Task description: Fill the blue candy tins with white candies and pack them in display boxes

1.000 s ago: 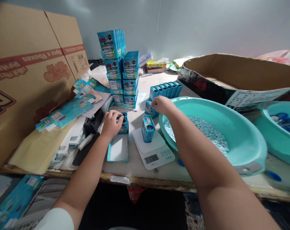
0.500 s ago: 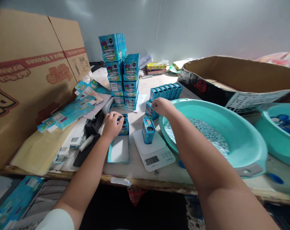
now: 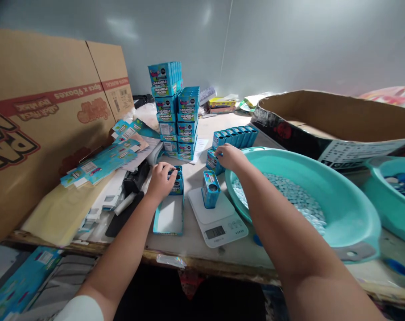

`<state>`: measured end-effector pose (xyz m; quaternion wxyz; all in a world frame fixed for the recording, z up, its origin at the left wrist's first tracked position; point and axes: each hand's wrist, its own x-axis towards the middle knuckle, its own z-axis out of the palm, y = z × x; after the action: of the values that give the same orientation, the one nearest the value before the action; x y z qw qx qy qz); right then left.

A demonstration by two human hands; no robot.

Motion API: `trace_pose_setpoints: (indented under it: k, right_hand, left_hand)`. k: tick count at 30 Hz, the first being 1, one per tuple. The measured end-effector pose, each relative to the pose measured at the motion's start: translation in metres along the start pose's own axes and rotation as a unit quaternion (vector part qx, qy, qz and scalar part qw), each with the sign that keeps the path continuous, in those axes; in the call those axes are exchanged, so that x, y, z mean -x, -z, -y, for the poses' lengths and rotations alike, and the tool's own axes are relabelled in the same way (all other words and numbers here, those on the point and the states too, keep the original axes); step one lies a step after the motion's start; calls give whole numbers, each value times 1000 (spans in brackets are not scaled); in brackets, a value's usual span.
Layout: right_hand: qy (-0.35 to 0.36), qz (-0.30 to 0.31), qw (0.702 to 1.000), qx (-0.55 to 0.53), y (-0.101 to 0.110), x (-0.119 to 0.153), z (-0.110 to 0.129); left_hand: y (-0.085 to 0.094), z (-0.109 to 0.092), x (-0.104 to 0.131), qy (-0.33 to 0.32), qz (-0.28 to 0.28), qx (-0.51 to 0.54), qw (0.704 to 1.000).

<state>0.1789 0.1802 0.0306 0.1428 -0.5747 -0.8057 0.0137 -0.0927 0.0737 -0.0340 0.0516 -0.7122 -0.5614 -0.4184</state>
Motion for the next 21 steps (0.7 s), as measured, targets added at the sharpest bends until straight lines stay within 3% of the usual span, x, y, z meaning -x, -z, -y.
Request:
trace_pose_setpoints:
  k: [21]
  right_hand:
    - [-48,-2,998,37,-6,-4,-1]
  left_hand:
    - [-2,1,1,-5,-4,3,1000]
